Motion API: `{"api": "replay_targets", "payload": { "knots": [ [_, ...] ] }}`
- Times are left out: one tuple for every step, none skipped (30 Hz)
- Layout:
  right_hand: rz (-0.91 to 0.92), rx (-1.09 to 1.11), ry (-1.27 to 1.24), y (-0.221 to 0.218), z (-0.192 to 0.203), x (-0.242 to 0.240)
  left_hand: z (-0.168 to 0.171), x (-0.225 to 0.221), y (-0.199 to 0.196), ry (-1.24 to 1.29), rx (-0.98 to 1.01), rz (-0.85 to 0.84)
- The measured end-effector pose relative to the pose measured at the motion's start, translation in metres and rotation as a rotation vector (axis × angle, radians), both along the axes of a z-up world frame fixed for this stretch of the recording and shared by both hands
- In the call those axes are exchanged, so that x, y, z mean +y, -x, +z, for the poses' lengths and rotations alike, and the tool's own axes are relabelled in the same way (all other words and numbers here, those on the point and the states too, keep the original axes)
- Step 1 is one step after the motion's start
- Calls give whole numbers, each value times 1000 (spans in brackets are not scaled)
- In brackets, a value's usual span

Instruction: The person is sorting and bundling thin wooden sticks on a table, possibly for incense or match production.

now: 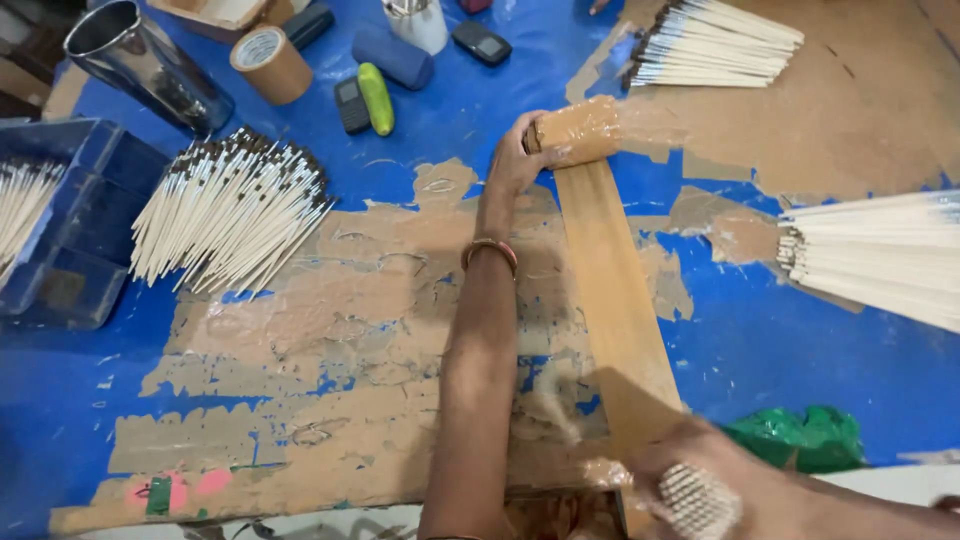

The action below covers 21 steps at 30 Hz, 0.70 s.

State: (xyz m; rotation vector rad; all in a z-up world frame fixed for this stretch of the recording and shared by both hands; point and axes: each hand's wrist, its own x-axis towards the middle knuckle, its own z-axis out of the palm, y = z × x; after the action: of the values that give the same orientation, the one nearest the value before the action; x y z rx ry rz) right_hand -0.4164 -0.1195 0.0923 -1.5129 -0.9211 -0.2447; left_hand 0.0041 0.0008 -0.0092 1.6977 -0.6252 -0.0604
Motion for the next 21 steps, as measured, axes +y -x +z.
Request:
{"api": "replay_targets", "payload": {
  "knots": [
    [-49,96,40,5,-7,-1,0,-1,-1,-3,-7,-5],
    [-91,204,81,12,-15,-4,-4,-1,1,-5,-3,-8],
    [-95,218,77,19,-22,-6,-10,0,7,-9,10,-13],
    [-134,313,126,20,-28,-11,-9,-1,7,-5,1,-10],
    [-171,408,175,21,-33,-15,-7,-2,8,-1,-7,-6],
    [-168,394,179,12,-32,-17,1,-2,6,3,-20,-2],
    [-88,403,142,1,-31,-19,9,-3,5,-22,-11,21],
    [-8,426,99,-3,-30,-18,11,-1,10,-55,12,40],
    [-5,427,96,-15,-30,-25,12,-2,13,-58,14,43],
    [-41,520,75,-29,-31,-32,12,-2,14,-69,45,45],
    [-78,613,54,-44,-32,-38,12,-2,15,-80,76,47],
    [-71,612,53,-84,-31,-41,12,-3,13,-84,76,53],
    [-232,560,83,-124,-30,-44,13,-3,12,-90,75,58],
    [-389,508,118,-163,-28,-46,13,-2,12,-94,76,67],
    [-377,509,120,-190,-18,-42,2,0,9,-95,78,79],
    [-552,561,137,-218,-6,-38,-5,1,4,-87,63,77],
    [-727,612,155,-245,6,-35,-12,1,-1,-79,48,75],
    [-740,602,141,-262,10,-39,-10,-2,-7,-83,33,61],
    [-714,514,14,-279,13,-43,-8,-4,-15,-80,-2,32],
    [-675,436,-94,-291,15,-46,-12,-3,-13,-68,-19,15],
    [-678,438,-89,-291,7,-46,-13,-6,-13,-64,-16,13]
  ]
}}
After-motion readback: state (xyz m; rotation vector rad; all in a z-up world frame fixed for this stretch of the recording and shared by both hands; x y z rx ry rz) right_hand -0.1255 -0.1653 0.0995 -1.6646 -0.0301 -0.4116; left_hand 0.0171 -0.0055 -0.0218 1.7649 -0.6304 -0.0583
